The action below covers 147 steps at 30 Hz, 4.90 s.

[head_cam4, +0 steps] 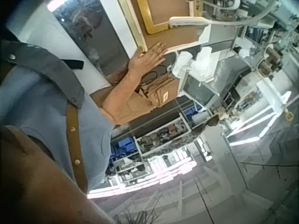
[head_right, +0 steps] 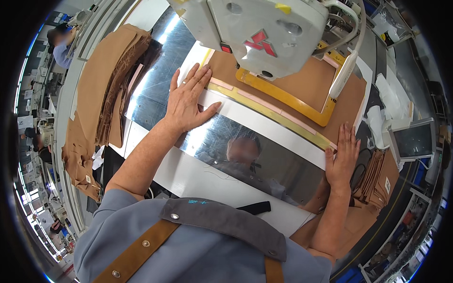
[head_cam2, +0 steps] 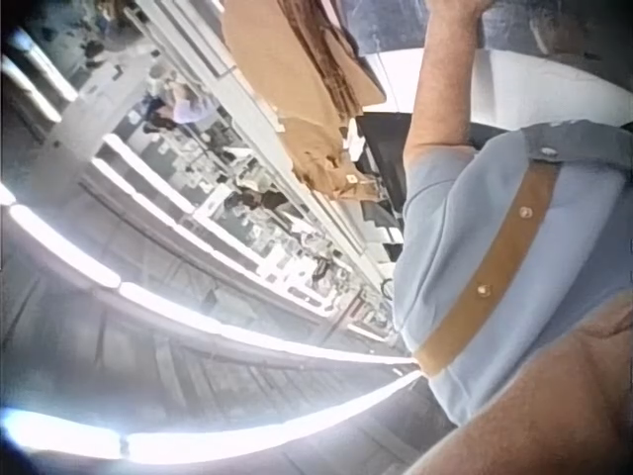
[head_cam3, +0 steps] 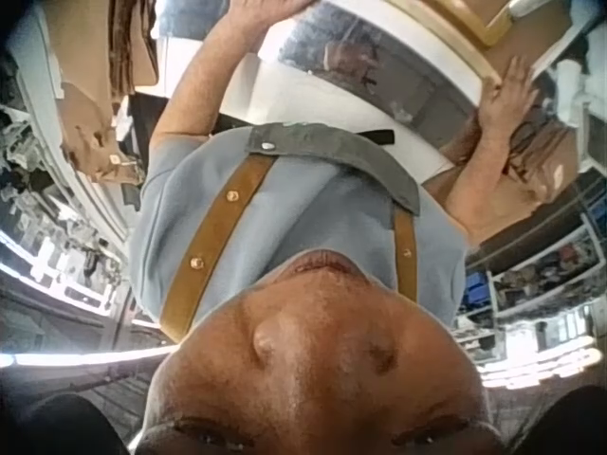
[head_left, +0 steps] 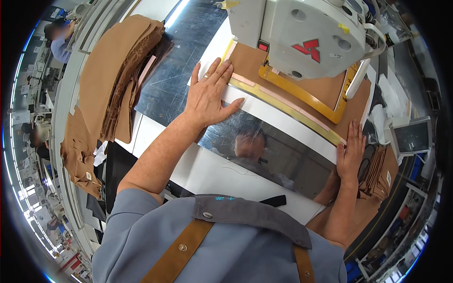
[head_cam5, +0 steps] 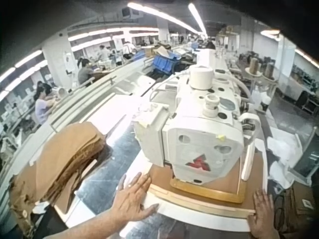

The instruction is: The recorder uses an industrial sewing machine to attach pockets to leather fabric panels.

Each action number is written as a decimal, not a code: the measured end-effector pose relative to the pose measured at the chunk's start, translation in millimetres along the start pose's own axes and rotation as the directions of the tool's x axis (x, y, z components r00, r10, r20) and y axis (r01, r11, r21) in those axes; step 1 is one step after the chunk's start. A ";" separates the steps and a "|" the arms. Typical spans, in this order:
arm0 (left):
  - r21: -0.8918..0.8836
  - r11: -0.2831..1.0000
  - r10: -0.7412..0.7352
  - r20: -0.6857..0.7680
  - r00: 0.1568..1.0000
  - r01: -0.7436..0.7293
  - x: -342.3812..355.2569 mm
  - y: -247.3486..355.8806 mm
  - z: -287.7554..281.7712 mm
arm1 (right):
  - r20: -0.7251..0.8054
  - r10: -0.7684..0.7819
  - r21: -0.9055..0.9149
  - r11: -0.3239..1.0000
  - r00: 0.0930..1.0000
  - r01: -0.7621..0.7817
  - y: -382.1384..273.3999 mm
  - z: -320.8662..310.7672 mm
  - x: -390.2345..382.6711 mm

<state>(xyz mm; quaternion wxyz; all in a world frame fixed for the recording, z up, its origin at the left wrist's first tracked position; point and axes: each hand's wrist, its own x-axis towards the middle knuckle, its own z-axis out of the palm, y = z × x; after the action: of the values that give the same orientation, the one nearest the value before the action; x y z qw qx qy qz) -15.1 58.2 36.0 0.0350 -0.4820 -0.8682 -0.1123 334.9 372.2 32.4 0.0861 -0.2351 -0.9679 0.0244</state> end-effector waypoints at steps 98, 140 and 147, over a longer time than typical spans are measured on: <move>-0.140 0.987 0.045 -0.218 0.975 -0.077 10.2 -1.3 33.6 | -0.100 0.036 -0.035 0.999 0.994 -0.039 9.5 11.8 -36.9; 0.052 0.998 0.048 -0.070 0.996 -0.044 5.0 -5.6 5.5 | -0.253 0.158 0.063 0.987 0.954 -0.147 -33.3 -1.6 -35.0; 0.037 0.998 0.052 -0.119 0.991 -0.048 3.5 -1.1 4.3 | -0.242 0.150 0.076 0.988 0.959 -0.135 -30.5 -3.9 -36.5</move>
<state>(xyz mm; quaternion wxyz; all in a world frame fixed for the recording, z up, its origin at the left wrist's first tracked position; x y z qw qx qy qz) -17.7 61.5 32.2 0.0982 -0.4955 -0.8539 -0.1253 353.8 328.4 33.3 0.2107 -0.3027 -0.9290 0.0293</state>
